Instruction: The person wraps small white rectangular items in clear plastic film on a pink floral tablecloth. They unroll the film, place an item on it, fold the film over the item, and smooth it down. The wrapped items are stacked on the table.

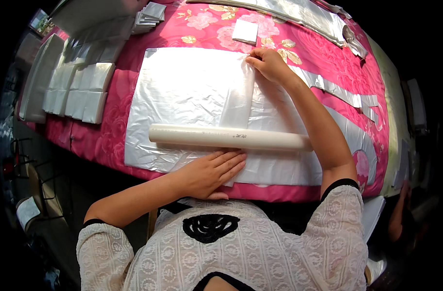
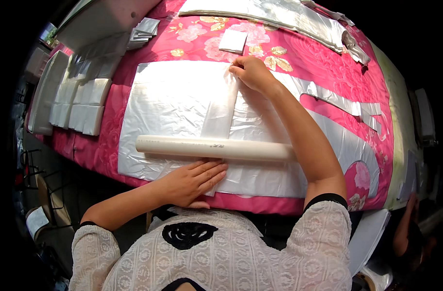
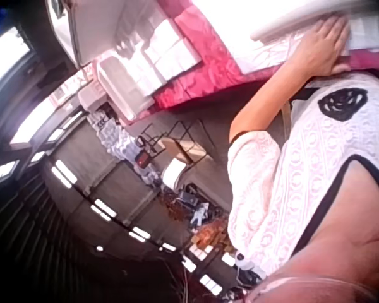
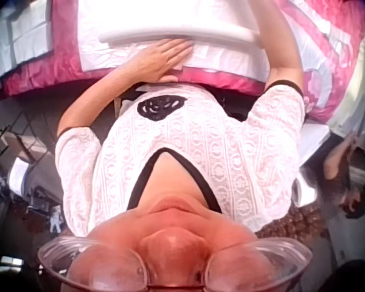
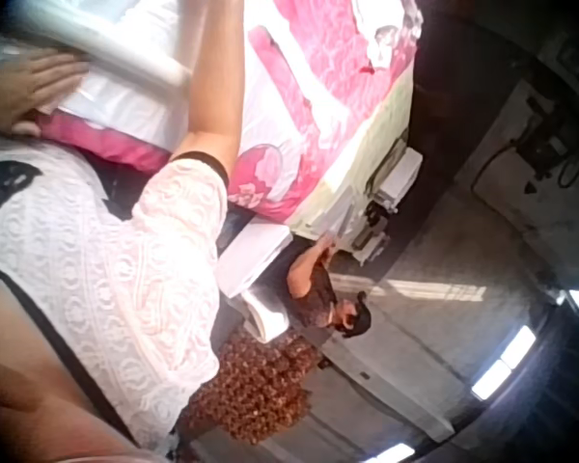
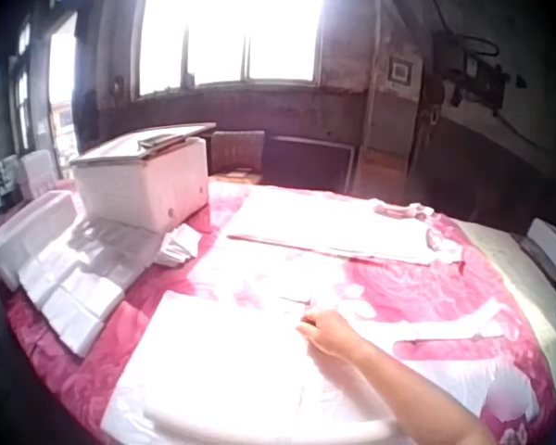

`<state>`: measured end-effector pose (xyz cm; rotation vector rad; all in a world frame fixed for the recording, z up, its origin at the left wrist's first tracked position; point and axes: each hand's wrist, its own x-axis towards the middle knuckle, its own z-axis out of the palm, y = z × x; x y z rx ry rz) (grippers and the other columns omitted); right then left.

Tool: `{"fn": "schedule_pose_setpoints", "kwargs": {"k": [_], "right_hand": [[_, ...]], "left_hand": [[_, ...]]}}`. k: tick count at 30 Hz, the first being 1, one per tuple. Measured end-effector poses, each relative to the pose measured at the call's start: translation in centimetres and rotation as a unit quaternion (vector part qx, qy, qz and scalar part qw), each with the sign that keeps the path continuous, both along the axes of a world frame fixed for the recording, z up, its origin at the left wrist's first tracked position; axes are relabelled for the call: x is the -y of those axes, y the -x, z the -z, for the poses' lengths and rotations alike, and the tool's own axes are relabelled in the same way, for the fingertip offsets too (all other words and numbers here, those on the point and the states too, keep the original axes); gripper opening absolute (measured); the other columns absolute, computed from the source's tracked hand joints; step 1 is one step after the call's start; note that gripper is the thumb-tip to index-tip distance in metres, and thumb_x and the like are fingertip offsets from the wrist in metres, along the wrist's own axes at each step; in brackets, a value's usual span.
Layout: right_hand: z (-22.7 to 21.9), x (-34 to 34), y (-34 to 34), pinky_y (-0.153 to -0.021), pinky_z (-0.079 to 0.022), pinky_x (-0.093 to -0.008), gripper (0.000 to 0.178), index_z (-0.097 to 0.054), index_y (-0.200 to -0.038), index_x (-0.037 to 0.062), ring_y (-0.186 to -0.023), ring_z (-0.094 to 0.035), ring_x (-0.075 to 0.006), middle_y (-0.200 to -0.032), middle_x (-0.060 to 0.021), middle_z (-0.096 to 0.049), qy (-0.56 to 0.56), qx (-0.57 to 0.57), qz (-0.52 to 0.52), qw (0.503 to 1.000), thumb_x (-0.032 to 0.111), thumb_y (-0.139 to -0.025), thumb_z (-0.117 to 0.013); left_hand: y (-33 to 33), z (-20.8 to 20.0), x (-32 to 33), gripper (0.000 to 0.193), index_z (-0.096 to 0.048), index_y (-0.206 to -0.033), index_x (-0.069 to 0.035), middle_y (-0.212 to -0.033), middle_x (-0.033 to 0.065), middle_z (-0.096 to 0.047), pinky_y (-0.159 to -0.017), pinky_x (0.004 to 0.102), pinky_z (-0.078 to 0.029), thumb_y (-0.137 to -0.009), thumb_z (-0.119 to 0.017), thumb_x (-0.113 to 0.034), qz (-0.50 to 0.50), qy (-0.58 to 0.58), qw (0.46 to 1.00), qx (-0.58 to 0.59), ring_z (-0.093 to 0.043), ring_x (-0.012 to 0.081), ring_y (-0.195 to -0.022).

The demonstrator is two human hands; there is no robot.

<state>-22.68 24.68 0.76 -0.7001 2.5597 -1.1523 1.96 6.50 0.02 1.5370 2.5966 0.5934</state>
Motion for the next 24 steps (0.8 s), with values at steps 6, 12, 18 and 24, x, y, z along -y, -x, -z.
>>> {"fn": "schedule_pose_setpoints", "kwargs": {"k": [6,12,18,24], "right_hand": [[0.9,-0.7,-1.4,-0.07,-0.047,-0.03,0.026,-0.058,-0.105,0.0038,-0.088,-0.059,-0.0199,-0.1,-0.0086,-0.061,-0.004,-0.152,0.139,0.979,0.02,-0.084,-0.06],[-2.9,-1.7,-17.6,-0.088,-0.043,-0.0395,0.043,-0.056,-0.116,0.0065,-0.101,-0.053,-0.0306,-0.11,-0.013,-0.056,-0.038,-0.088,-0.166,0.982,0.012,-0.075,-0.067],[-1.3,-1.8,-14.8,-0.083,-0.045,-0.0382,0.047,-0.055,-0.119,0.0107,-0.095,-0.055,-0.0264,-0.106,-0.007,-0.059,-0.042,-0.212,-0.154,0.964,0.009,-0.073,-0.067],[-0.2,-0.5,-4.4,-0.085,-0.044,-0.0362,0.034,-0.06,-0.112,0.0099,-0.095,-0.055,-0.0254,-0.1,-0.0052,-0.062,-0.059,-0.266,-0.058,0.96,0.013,-0.078,-0.064]], "left_hand": [[-1.4,0.8,-1.0,0.085,-0.028,-0.135,0.008,-0.144,0.0216,-0.025,-0.111,0.0436,-0.016,-0.08,-0.049,-0.053,-0.021,0.036,0.997,0.062,-0.023,0.0318,-0.135],[-3.4,1.5,-2.1,0.08,-0.031,-0.135,0.007,-0.143,0.0208,-0.027,-0.11,0.0442,-0.016,-0.081,-0.048,-0.05,-0.06,0.066,0.995,0.033,-0.022,0.0318,-0.136],[-3.7,1.3,-2.5,0.076,-0.029,-0.137,0.005,-0.146,0.0192,-0.024,-0.11,0.0435,-0.016,-0.083,-0.047,-0.046,-0.068,0.07,0.995,0.029,-0.02,0.03,-0.137],[-3.6,1.4,-2.4,0.069,-0.031,-0.136,0.003,-0.147,0.017,-0.023,-0.11,0.0426,-0.016,-0.085,-0.047,-0.041,-0.07,0.047,0.996,0.04,-0.02,0.0281,-0.137]]}}
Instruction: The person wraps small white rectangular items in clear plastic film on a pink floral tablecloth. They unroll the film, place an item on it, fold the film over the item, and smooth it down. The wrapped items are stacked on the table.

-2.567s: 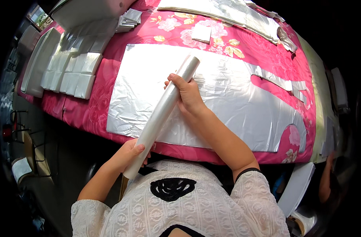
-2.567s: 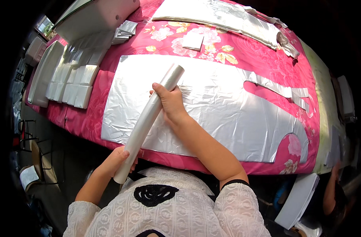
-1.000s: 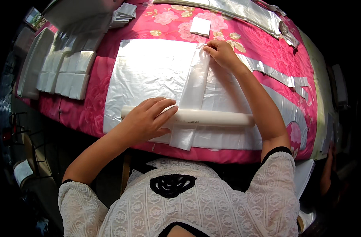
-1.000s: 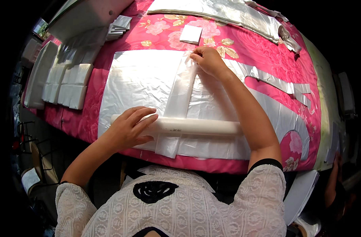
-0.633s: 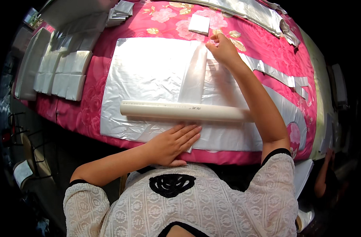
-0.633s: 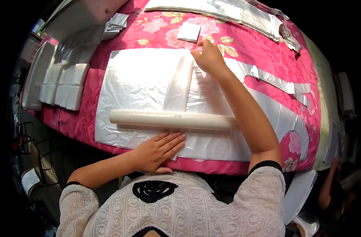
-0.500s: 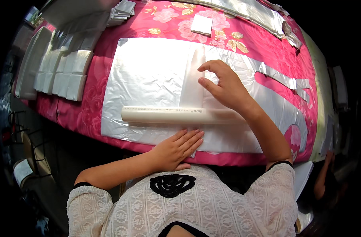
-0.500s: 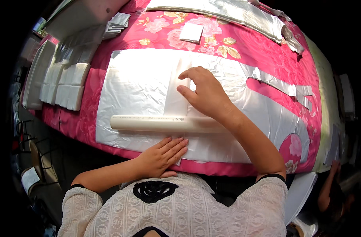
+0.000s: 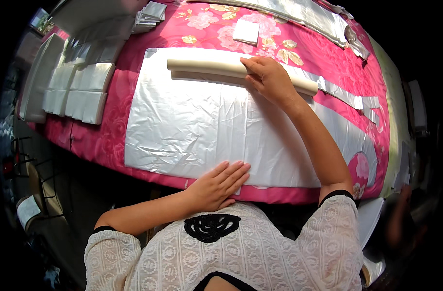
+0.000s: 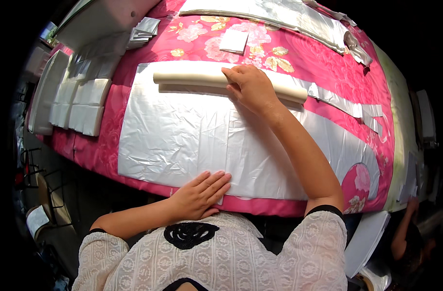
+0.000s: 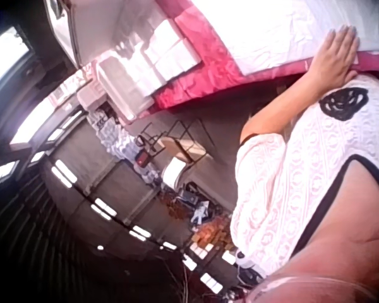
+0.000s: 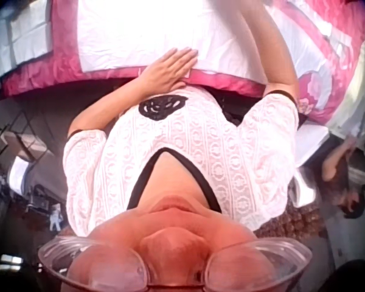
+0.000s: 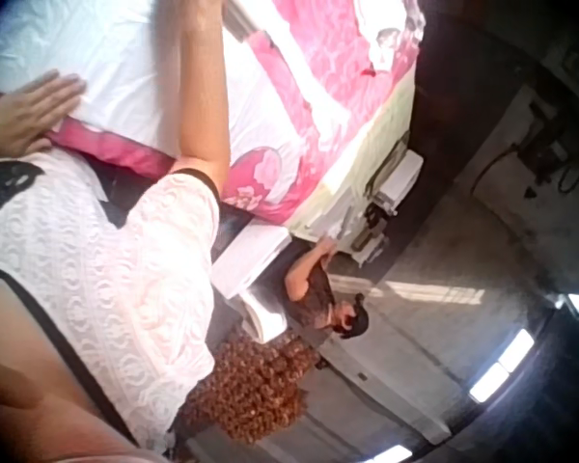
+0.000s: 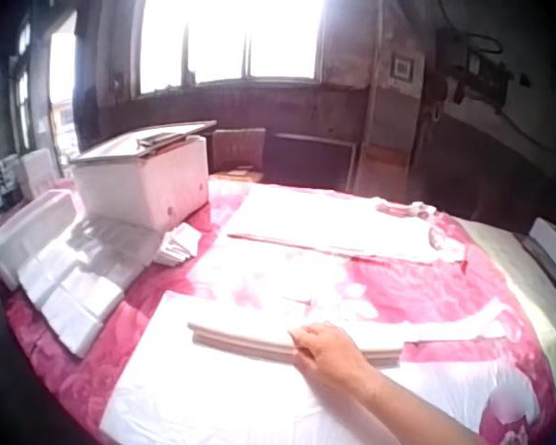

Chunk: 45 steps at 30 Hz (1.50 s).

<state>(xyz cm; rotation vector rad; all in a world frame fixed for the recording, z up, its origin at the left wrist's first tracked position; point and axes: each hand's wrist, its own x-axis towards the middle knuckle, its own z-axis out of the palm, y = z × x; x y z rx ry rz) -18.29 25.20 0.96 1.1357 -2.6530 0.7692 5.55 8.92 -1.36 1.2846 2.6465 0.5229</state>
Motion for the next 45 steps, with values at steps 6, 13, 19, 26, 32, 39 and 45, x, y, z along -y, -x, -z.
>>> {"fn": "schedule_pose_setpoints", "kwargs": {"k": [6,13,19,26,32,39,45], "right_hand": [[0.1,0.4,0.0,-0.092,-0.042,-0.0368,0.037,-0.059,-0.112,0.0061,-0.106,-0.051,-0.0266,-0.106,-0.0081,-0.059,0.038,-0.123,-0.006,0.992,0.003,-0.075,-0.062],[0.2,-2.0,-12.2,-0.095,-0.042,-0.0357,0.046,-0.055,-0.112,-0.0008,-0.114,-0.048,-0.0291,-0.119,-0.0136,-0.052,-0.011,0.106,-0.243,0.964,-0.004,-0.066,-0.057],[0.2,-2.3,-14.1,-0.092,-0.044,-0.036,0.044,-0.056,-0.109,-0.0009,-0.109,-0.051,-0.0298,-0.115,-0.0123,-0.055,0.024,0.087,-0.182,0.979,-0.003,-0.066,-0.058],[1.8,-1.6,-14.7,-0.078,-0.049,-0.0345,0.039,-0.061,-0.101,0.0024,-0.093,-0.056,-0.027,-0.103,-0.0091,-0.06,0.088,0.03,-0.097,0.991,-0.006,-0.063,-0.062],[1.3,-2.2,-14.3,-0.073,-0.05,-0.0335,0.035,-0.064,-0.099,0.0057,-0.085,-0.058,-0.0263,-0.096,-0.0082,-0.062,0.086,0.04,-0.08,0.992,-0.004,-0.066,-0.064],[-0.1,-1.6,-10.8,-0.058,-0.046,-0.0268,0.016,-0.067,-0.083,0.0002,-0.061,-0.06,-0.0152,-0.068,-0.0081,-0.063,0.132,0.371,0.047,0.918,0.013,-0.081,-0.058],[-1.2,-0.2,-8.5,-0.049,-0.043,-0.0234,0.029,-0.062,-0.069,-0.0014,-0.053,-0.06,-0.0103,-0.061,-0.0053,-0.061,0.047,0.512,0.145,0.845,0.023,-0.084,-0.058]], "left_hand": [[0.2,0.0,1.8,0.058,-0.043,-0.128,0.0,-0.138,0.0148,-0.038,-0.105,0.0413,-0.031,-0.079,-0.063,-0.024,0.006,-0.117,0.993,0.012,-0.036,0.0284,-0.129],[0.1,0.8,3.7,0.031,-0.058,-0.102,0.002,-0.115,0.0125,-0.056,-0.096,0.0375,-0.044,-0.079,-0.061,-0.019,0.019,-0.161,0.983,-0.088,-0.053,0.026,-0.111],[0.8,-0.1,3.9,0.027,-0.06,-0.095,-0.001,-0.11,0.0128,-0.06,-0.09,0.0371,-0.049,-0.071,-0.068,-0.008,-0.012,-0.304,0.952,-0.012,-0.057,0.0256,-0.107],[4.6,-1.7,4.4,0.071,-0.047,-0.123,-0.001,-0.13,0.0157,-0.046,-0.103,0.0407,-0.033,-0.066,-0.073,-0.033,-0.023,-0.051,0.996,-0.073,-0.043,0.0266,-0.123],[5.8,-3.0,4.7,0.098,-0.037,-0.131,0.003,-0.127,0.0173,-0.049,-0.102,0.041,-0.033,-0.061,-0.07,-0.056,-0.042,-0.103,0.993,0.027,-0.047,0.0314,-0.117],[6.2,-1.8,4.3,0.101,-0.02,-0.139,0.005,-0.129,0.0205,-0.047,-0.095,0.0364,-0.038,-0.075,-0.052,-0.067,-0.284,-0.46,0.768,0.342,-0.051,0.0315,-0.112],[5.9,-2.2,3.4,0.063,-0.034,-0.133,0.003,-0.135,0.0204,-0.04,-0.103,0.0422,-0.032,-0.082,-0.059,-0.025,-0.22,-0.281,0.933,-0.03,-0.04,0.0347,-0.123]]}}
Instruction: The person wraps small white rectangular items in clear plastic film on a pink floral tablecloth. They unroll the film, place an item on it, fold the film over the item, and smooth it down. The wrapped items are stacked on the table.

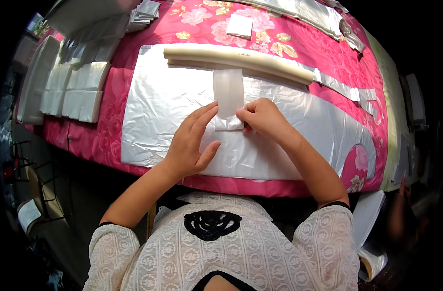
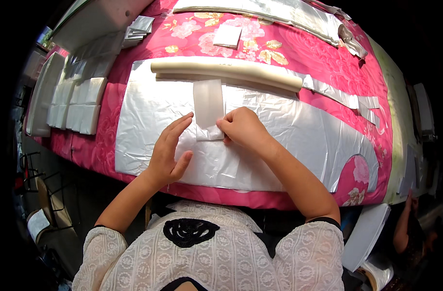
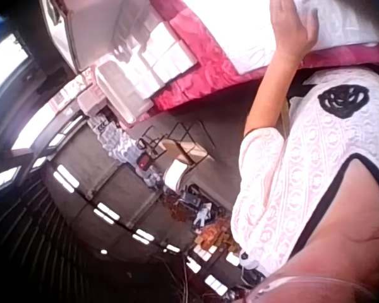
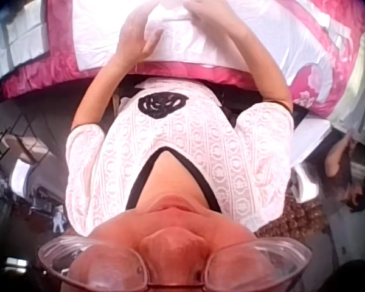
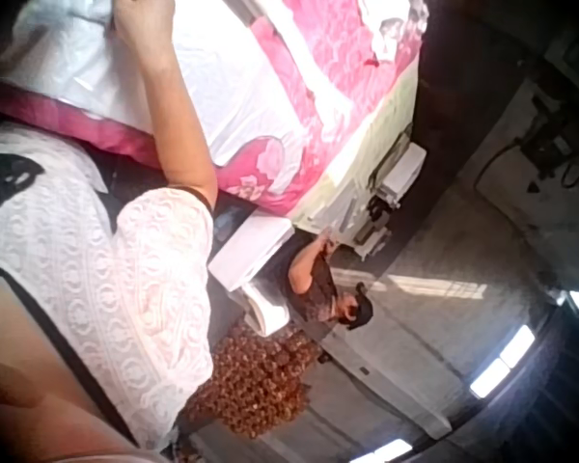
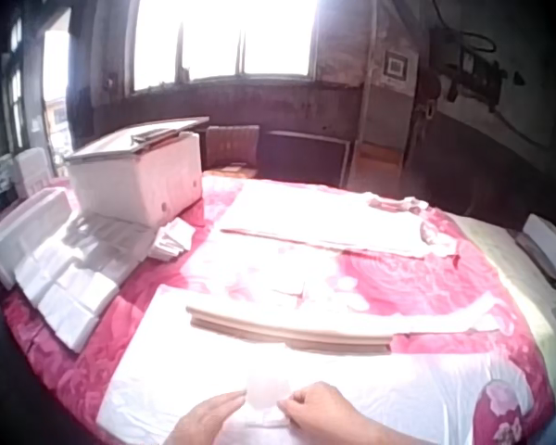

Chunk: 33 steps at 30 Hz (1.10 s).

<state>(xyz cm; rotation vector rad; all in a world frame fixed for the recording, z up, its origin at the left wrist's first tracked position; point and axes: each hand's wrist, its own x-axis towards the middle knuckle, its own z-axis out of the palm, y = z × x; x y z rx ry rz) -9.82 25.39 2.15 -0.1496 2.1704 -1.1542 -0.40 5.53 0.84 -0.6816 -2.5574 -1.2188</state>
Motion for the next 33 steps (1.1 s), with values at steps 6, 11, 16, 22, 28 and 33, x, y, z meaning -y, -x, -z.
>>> {"fn": "schedule_pose_setpoints", "kwargs": {"k": [6,11,16,22,28,33], "right_hand": [[-0.2,0.2,0.1,-0.046,-0.042,-0.0226,0.026,-0.061,-0.07,-0.0015,-0.049,-0.058,-0.0101,-0.059,-0.0045,-0.06,-0.008,0.01,0.002,1.0,0.022,-0.082,-0.06],[-0.4,-0.1,-2.0,-0.067,-0.046,-0.0295,0.032,-0.06,-0.095,-0.0009,-0.083,-0.06,-0.0184,-0.09,-0.0127,-0.063,-0.081,-0.215,-0.024,0.973,0.02,-0.073,-0.07],[2.1,-1.8,-1.7,-0.1,-0.036,-0.0382,0.051,-0.051,-0.119,0.0029,-0.122,-0.041,-0.0295,-0.13,-0.0138,-0.046,-0.072,-0.551,-0.213,0.803,0.018,-0.074,-0.069],[1.7,-2.0,-0.1,-0.102,-0.036,-0.0377,0.04,-0.054,-0.117,0.0017,-0.12,-0.045,-0.0279,-0.125,-0.0134,-0.052,-0.003,-0.489,-0.276,0.828,0.015,-0.08,-0.059],[1.8,-1.9,0.8,-0.092,-0.044,-0.0366,0.036,-0.06,-0.108,0.0016,-0.108,-0.053,-0.0287,-0.113,-0.0132,-0.059,0.062,-0.466,-0.245,0.848,0.004,-0.072,-0.06],[2.5,-2.2,-0.9,-0.075,-0.051,-0.033,0.024,-0.064,-0.09,0.0041,-0.087,-0.061,-0.0239,-0.094,-0.0067,-0.064,0.089,-0.524,-0.254,0.808,0.0,-0.066,-0.062]], "left_hand": [[-1.0,1.9,-2.8,0.085,-0.024,-0.138,0.006,-0.146,0.0237,-0.019,-0.11,0.0456,-0.014,-0.081,-0.051,-0.051,0.021,0.258,0.963,0.071,-0.016,0.0351,-0.137],[-1.0,1.9,-2.6,0.087,-0.023,-0.138,0.007,-0.146,0.0233,-0.018,-0.111,0.0437,-0.012,-0.08,-0.05,-0.053,0.016,0.287,0.956,0.064,-0.015,0.0336,-0.138],[-0.6,1.6,-2.6,0.072,-0.033,-0.134,0.005,-0.142,0.0214,-0.029,-0.109,0.0425,-0.02,-0.082,-0.056,-0.039,0.006,0.245,0.968,0.051,-0.026,0.0329,-0.134],[1.2,2.0,-1.0,0.026,-0.06,-0.101,0.001,-0.11,0.0124,-0.06,-0.088,0.036,-0.046,-0.078,-0.062,-0.009,0.018,0.17,0.983,-0.068,-0.058,0.0263,-0.103],[1.8,1.9,-1.0,0.015,-0.06,-0.084,-0.003,-0.097,0.0075,-0.064,-0.077,0.0329,-0.05,-0.07,-0.065,-0.004,0.013,0.179,0.98,-0.084,-0.063,0.0215,-0.088],[-0.3,0.8,-0.8,0.023,-0.06,-0.088,-0.005,-0.104,0.0074,-0.063,-0.083,0.0332,-0.05,-0.068,-0.07,-0.011,0.075,0.07,0.994,-0.041,-0.063,0.0217,-0.093]]}}
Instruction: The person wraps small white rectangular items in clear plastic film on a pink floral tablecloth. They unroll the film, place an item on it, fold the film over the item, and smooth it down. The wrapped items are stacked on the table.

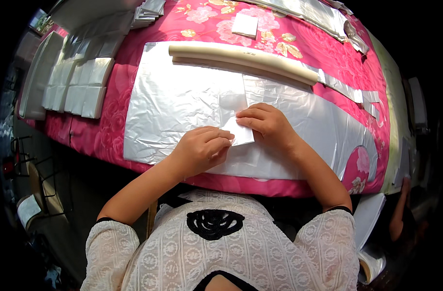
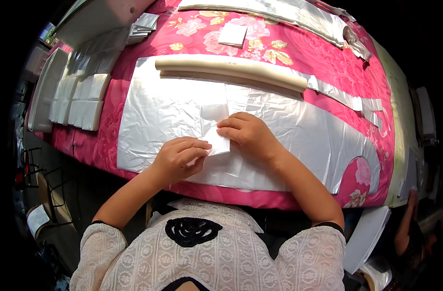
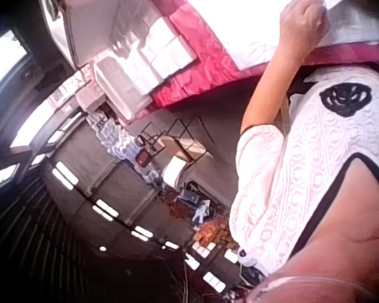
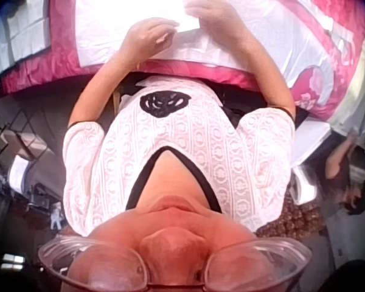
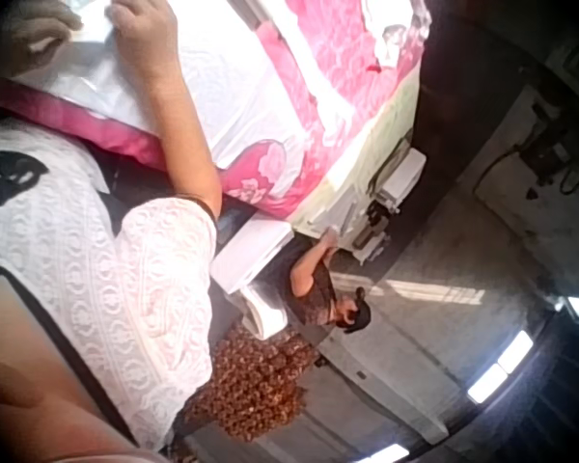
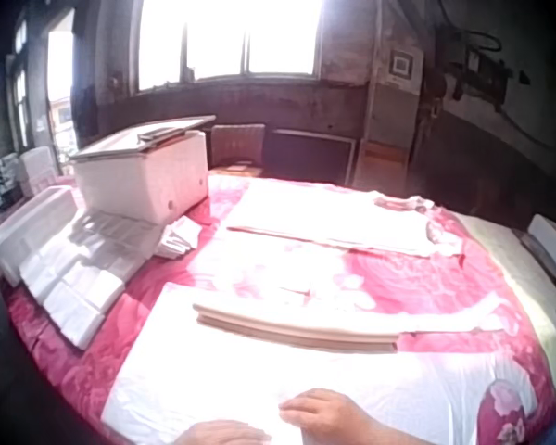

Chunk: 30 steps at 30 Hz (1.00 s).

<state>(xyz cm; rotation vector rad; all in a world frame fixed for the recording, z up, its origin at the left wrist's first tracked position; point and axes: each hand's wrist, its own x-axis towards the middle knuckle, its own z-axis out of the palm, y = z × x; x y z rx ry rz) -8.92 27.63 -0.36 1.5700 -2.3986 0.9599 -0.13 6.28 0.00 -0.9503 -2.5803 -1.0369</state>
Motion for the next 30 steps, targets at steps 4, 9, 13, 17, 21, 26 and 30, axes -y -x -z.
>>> {"fn": "schedule_pose_setpoints", "kwargs": {"k": [4,9,13,17,21,26,30], "right_hand": [[0.5,-0.3,-2.5,-0.074,-0.051,-0.0319,0.024,-0.065,-0.09,0.0072,-0.086,-0.061,-0.0227,-0.094,-0.0048,-0.064,0.006,-0.014,-0.019,1.0,0.003,-0.067,-0.062],[0.5,-0.5,-2.9,-0.07,-0.051,-0.0309,0.022,-0.066,-0.09,0.01,-0.084,-0.06,-0.0203,-0.092,-0.0029,-0.065,-0.001,-0.008,0.001,1.0,0.004,-0.069,-0.063],[0.1,-0.4,-2.4,-0.064,-0.049,-0.0295,0.016,-0.068,-0.09,0.0069,-0.072,-0.06,-0.0199,-0.081,-0.0058,-0.065,0.018,0.149,0.075,0.986,0.006,-0.075,-0.063],[-1.7,0.9,-1.0,-0.055,-0.044,-0.0273,0.018,-0.068,-0.083,0.0004,-0.054,-0.056,-0.0157,-0.063,-0.0086,-0.061,-0.03,0.406,0.18,0.895,0.017,-0.083,-0.061],[-2.3,1.9,1.3,-0.051,-0.043,-0.0232,0.028,-0.066,-0.073,-0.0012,-0.052,-0.054,-0.008,-0.057,-0.0036,-0.059,-0.128,0.467,0.205,0.851,0.024,-0.083,-0.061],[-2.0,2.4,2.1,-0.052,-0.044,-0.0264,0.032,-0.064,-0.057,0.0027,-0.049,-0.056,-0.0113,-0.051,-0.0047,-0.059,-0.136,0.489,0.221,0.833,0.025,-0.079,-0.06],[-2.9,2.6,2.7,-0.05,-0.042,-0.0222,0.029,-0.064,-0.065,0.0005,-0.052,-0.056,-0.0094,-0.057,-0.0049,-0.06,-0.174,0.515,0.213,0.812,0.024,-0.082,-0.062]], "left_hand": [[-1.3,-0.2,0.8,0.053,-0.054,-0.113,-0.002,-0.122,0.0128,-0.054,-0.095,0.0385,-0.044,-0.066,-0.073,-0.019,0.048,0.055,0.997,0.009,-0.054,0.0267,-0.111],[-1.5,-0.1,0.7,0.057,-0.052,-0.119,-0.004,-0.116,0.0115,-0.058,-0.089,0.0384,-0.043,-0.066,-0.072,-0.015,0.01,0.072,0.997,0.037,-0.057,0.0242,-0.105],[-1.0,0.4,0.3,0.053,-0.052,-0.12,-0.005,-0.099,0.0088,-0.065,-0.079,0.0365,-0.045,-0.069,-0.067,-0.005,-0.052,-0.005,0.994,0.098,-0.062,0.023,-0.093],[-0.6,0.2,-0.7,0.048,-0.051,-0.122,-0.003,-0.081,0.0119,-0.067,-0.068,0.0311,-0.049,-0.077,-0.065,-0.009,-0.188,-0.064,0.96,0.199,-0.066,0.0232,-0.074],[1.7,-0.2,-1.0,0.058,-0.039,-0.129,0.007,-0.072,0.0137,-0.065,-0.057,0.0269,-0.048,-0.08,-0.065,-0.01,-0.264,-0.154,0.908,0.287,-0.064,0.0189,-0.061],[3.2,-0.9,-0.7,0.069,-0.029,-0.132,0.012,-0.071,0.0128,-0.064,-0.056,0.025,-0.048,-0.079,-0.066,-0.011,-0.3,-0.149,0.872,0.358,-0.062,0.0168,-0.057],[2.7,-1.1,-0.3,0.062,-0.037,-0.128,0.011,-0.092,0.0178,-0.061,-0.067,0.0288,-0.05,-0.078,-0.065,-0.011,-0.307,-0.077,0.92,0.232,-0.063,0.0234,-0.071]]}}
